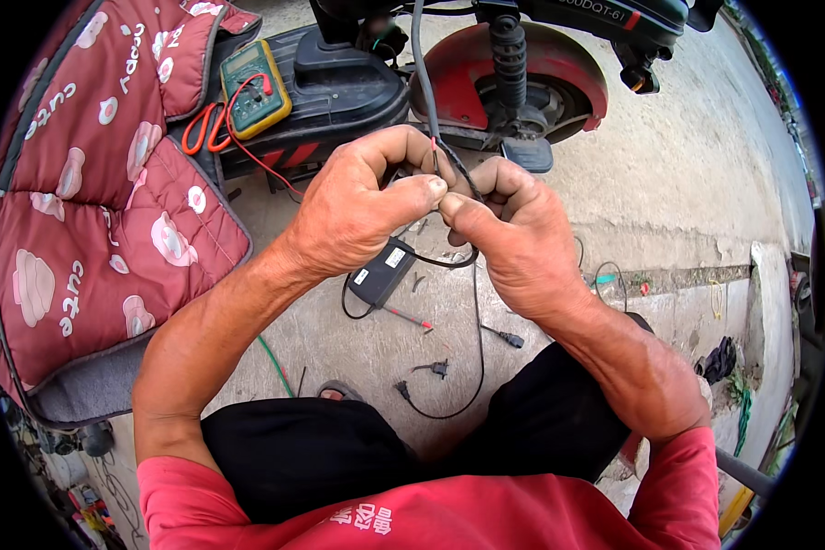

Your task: The person twists two black wires together by hand and then wraps the connection with black electrical tape. They continue to wrap the tape around the joint to secure it.

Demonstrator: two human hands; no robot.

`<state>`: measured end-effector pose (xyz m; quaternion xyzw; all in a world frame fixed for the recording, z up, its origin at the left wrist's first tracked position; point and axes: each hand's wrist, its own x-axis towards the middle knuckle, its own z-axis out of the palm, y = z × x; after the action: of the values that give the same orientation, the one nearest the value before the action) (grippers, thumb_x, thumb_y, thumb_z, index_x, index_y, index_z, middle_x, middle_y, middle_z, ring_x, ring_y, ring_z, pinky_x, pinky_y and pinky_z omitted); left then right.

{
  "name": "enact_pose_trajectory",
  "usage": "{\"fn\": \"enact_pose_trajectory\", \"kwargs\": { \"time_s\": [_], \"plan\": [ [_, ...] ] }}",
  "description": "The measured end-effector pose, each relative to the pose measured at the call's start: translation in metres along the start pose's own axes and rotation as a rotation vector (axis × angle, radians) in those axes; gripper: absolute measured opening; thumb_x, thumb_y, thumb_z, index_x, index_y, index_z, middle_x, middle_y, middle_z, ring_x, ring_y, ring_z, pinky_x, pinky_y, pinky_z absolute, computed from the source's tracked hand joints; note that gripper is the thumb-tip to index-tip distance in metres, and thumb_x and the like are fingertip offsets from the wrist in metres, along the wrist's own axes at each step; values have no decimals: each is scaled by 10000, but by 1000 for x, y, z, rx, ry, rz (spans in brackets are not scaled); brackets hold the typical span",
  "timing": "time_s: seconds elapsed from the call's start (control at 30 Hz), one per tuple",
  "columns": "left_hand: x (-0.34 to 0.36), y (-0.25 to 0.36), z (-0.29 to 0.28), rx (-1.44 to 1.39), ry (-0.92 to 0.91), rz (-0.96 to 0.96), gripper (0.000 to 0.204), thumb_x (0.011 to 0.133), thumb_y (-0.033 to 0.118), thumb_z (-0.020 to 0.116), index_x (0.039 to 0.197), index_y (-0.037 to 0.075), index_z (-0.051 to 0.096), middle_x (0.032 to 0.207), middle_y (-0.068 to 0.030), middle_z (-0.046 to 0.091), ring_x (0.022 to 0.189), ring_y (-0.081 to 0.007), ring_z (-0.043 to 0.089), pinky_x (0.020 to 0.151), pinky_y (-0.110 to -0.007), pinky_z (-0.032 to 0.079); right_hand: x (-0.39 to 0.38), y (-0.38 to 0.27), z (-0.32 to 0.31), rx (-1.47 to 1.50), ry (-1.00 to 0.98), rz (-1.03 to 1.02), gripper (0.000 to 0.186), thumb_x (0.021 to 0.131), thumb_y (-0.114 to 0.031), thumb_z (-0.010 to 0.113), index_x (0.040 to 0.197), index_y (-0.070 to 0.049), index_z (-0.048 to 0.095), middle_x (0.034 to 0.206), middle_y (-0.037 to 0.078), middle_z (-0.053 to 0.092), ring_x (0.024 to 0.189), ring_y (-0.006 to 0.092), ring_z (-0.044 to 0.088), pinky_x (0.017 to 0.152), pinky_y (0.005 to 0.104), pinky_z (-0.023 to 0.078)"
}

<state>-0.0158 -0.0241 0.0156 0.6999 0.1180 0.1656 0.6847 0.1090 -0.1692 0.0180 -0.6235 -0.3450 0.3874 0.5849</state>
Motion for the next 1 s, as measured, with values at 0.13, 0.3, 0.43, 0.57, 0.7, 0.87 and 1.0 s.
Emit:
{"fn": "enact_pose_trajectory", "kwargs": {
  "time_s": [0.13,0.3,0.43,0.57,0.7,0.87,1.0],
  "plan": [
    [3,2,-11,-86,-83,4,189,896,153,637,994,-6,666,919,-41,654,801,-89,564,743,-254,479,0,-4,-1,-5,-7,-5,165,910,-134,682,966,14,633,801,6,638,729,39,564,628,215,456],
    [4,11,-18,24,-7,-43,251,916,252,693,959,6,682,817,-15,635,743,-83,559,691,-233,463,1,-8,1,6,-44,70,191,914,-162,677,974,15,636,816,17,638,718,46,556,622,217,445],
    [4,14,-16,71,0,-19,233,926,239,681,952,8,680,814,-12,622,746,-78,551,690,-235,458,5,-9,-6,182,-143,192,237,920,-225,668,1011,-8,640,821,9,633,693,67,556,634,229,418],
    [4,13,-15,85,4,10,236,937,245,667,949,9,668,822,-16,619,751,-79,548,691,-240,458,7,-2,-8,356,-203,233,232,933,-253,658,1018,-38,645,828,9,610,726,90,532,681,239,407],
    [2,12,-14,149,17,5,266,951,280,642,951,14,652,827,-18,614,757,-88,550,696,-249,462,6,2,-7,381,-208,225,201,931,-244,678,996,-57,643,834,13,600,746,100,520,692,242,408],
    [2,10,-10,51,3,-71,293,955,312,628,929,20,640,825,-20,609,754,-90,540,708,-259,462,8,8,-5,358,-184,152,210,916,-209,697,1019,-36,638,833,7,610,735,76,521,665,229,393],
    [3,9,-9,130,27,-87,297,955,320,637,921,25,638,826,-17,616,752,-86,533,709,-254,454,11,4,-4,255,-188,145,234,911,-222,685,1002,-13,631,797,0,585,704,63,500,621,223,374]
  ]
}}
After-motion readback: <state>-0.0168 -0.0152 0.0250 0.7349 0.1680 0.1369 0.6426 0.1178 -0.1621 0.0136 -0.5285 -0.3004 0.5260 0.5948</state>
